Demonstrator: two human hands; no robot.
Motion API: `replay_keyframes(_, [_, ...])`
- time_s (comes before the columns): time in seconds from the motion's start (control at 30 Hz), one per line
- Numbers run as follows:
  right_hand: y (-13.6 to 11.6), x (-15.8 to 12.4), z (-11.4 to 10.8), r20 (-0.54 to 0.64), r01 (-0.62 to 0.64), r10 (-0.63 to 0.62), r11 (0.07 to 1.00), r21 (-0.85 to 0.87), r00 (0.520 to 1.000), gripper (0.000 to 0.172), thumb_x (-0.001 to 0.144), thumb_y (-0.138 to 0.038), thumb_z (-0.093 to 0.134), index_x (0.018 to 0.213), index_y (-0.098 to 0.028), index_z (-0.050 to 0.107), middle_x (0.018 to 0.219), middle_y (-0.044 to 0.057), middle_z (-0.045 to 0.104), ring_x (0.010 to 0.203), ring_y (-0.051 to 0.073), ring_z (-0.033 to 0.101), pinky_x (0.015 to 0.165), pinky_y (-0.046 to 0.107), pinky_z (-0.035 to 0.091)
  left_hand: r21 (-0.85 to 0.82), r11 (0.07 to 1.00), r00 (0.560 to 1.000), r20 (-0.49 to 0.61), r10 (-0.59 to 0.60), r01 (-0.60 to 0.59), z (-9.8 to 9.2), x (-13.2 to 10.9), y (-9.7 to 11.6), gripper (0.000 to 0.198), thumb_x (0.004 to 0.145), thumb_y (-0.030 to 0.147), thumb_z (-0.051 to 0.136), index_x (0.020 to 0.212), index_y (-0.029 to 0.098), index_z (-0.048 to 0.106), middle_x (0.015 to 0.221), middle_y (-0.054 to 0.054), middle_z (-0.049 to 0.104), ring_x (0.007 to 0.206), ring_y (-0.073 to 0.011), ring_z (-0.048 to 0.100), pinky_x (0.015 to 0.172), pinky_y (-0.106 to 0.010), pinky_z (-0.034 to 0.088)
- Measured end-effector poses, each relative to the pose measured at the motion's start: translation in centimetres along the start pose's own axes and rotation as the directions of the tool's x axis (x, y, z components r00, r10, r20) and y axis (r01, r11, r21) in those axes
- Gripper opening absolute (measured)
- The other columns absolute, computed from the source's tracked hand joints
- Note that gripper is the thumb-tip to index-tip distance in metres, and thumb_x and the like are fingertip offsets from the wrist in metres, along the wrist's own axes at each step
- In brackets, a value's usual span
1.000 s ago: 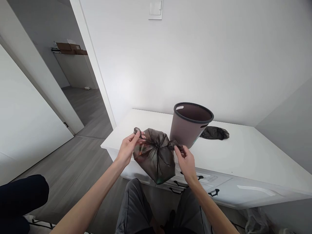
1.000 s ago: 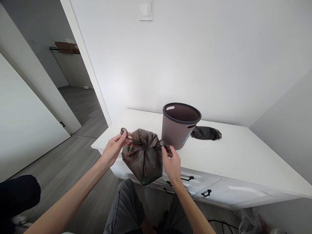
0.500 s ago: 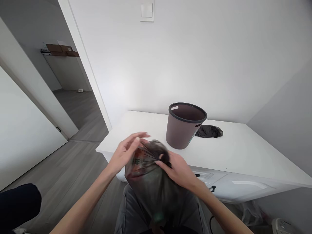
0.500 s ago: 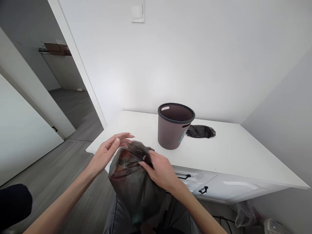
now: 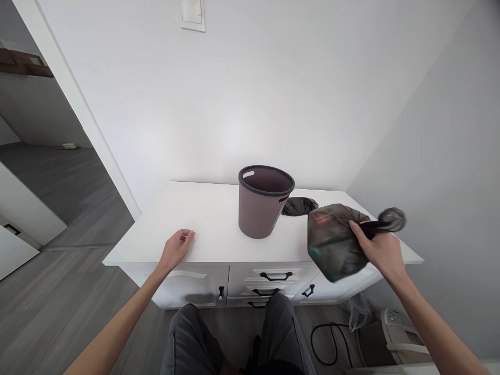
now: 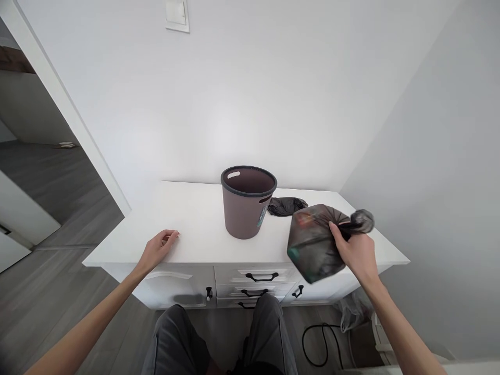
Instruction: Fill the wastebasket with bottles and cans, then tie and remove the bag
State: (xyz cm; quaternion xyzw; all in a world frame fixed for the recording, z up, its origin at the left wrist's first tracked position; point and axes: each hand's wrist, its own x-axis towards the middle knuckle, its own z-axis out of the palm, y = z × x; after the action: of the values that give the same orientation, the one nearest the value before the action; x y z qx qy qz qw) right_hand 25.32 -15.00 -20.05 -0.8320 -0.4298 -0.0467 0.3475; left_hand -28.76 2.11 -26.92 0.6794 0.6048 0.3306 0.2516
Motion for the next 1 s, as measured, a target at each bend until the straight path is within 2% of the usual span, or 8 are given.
replay_keyframes(0.17, [3.4,5.5,5.8,-0.096,-0.115,0.105,0.988,-0.104,0.99,0.061,0.09,-0.063,0.05,0.078,-0.008,0.073,0.071,0.028,0.067,0.082,0.043,0.068,0.073,0.05,0.048,0.049,0.999,0.999,-0.043,-0.018,0.02,0.5,0.7,-0.4,0.042,0.091,0.058,0.048,0.098,0.023,0.07,0.1,-0.005,0.078,0.091,-0.0245,0.07,0.08,-0.033,0.049])
replay_keyframes(0.3, [4.2,5.3,7.9,-0.088,-0.138,0.136,0.99,-0.021,0.987,0.064,0.091,-0.062,0.049,0.099,-0.003,0.072,0.086,0.028,0.07,0.087,0.041,0.067,0.08,0.05,0.05,0.075,0.997,0.998,-0.056,-0.027,0.031,0.7,0.4,-0.8,0.042,0.093,0.058,0.046,0.098,0.024,0.07,0.099,-0.004,0.078,0.09,-0.0231,0.069,0.079,-0.032,0.048])
replay_keyframes(0.4, [2.6,2.2,8.6,-0.216,0.024,-0.029,0.999,-0.024,0.976,0.071,0.093,-0.06,0.051,0.134,-0.003,0.059,0.124,0.029,0.065,0.11,0.04,0.063,0.09,0.05,0.05,0.112,0.993,0.997,-0.065,-0.04,0.047,0.9,0.4,-0.9,0.042,0.094,0.058,0.045,0.098,0.024,0.07,0.096,-0.004,0.077,0.087,-0.0234,0.068,0.075,-0.032,0.046])
replay_keyframes(0.5, [-0.2,-2.0,9.5,-0.334,0.287,-0.307,0.952,-0.11,0.891,0.066,0.098,-0.054,0.052,0.144,-0.007,0.053,0.14,0.03,0.053,0.132,0.042,0.05,0.104,0.057,0.044,0.158,0.985,0.996,-0.073,-0.057,0.068,1.3,0.5,-0.8,0.043,0.095,0.059,0.044,0.096,0.025,0.071,0.091,-0.004,0.076,0.083,-0.0243,0.067,0.07,-0.032,0.044])
replay_keyframes(0.63, [-3.1,-6.1,12.3,-0.1,0.614,-0.608,0.788,0.037,0.787,0.038,0.104,-0.037,0.048,0.135,-0.018,0.059,0.137,0.02,0.059,0.132,0.033,0.054,0.11,0.053,0.044,0.219,0.972,0.994,-0.085,-0.072,0.089,1.6,0.5,-0.3,0.044,0.096,0.059,0.043,0.095,0.024,0.071,0.087,-0.004,0.074,0.082,-0.0247,0.066,0.067,-0.032,0.042])
replay_keyframes(0.73, [-3.9,-7.1,15.8,0.096,0.645,-0.668,0.74,0.191,0.738,0.041,0.108,-0.035,0.039,0.142,-0.02,0.054,0.147,0.018,0.056,0.14,0.03,0.051,0.114,0.051,0.045,0.253,0.964,0.994,-0.091,-0.061,0.083,1.6,0.5,0.0,0.044,0.097,0.058,0.042,0.096,0.024,0.07,0.089,-0.005,0.074,0.083,-0.0246,0.066,0.068,-0.032,0.043])
replay_keyframes(0.87, [-4.4,-5.9,20.6,0.234,0.537,-0.569,0.822,0.189,0.788,0.054,0.11,-0.042,0.028,0.15,-0.013,0.05,0.162,0.021,0.044,0.152,0.032,0.039,0.122,0.054,0.038,0.283,0.957,0.994,-0.097,-0.043,0.069,1.6,0.4,0.0,0.043,0.097,0.057,0.041,0.096,0.024,0.069,0.091,-0.005,0.074,0.085,-0.0247,0.067,0.069,-0.032,0.043])
replay_keyframes(1.0, [-5.2,-4.2,23.0,0.339,0.459,-0.449,0.887,0.053,0.827,0.063,0.11,-0.044,0.021,0.155,-0.008,0.046,0.169,0.021,0.032,0.159,0.032,0.026,0.128,0.052,0.025,0.329,0.943,0.994,-0.11,-0.013,0.049,1.8,0.3,0.1,0.041,0.098,0.055,0.04,0.094,0.024,0.066,0.09,-0.005,0.072,0.084,-0.0247,0.066,0.069,-0.032,0.043])
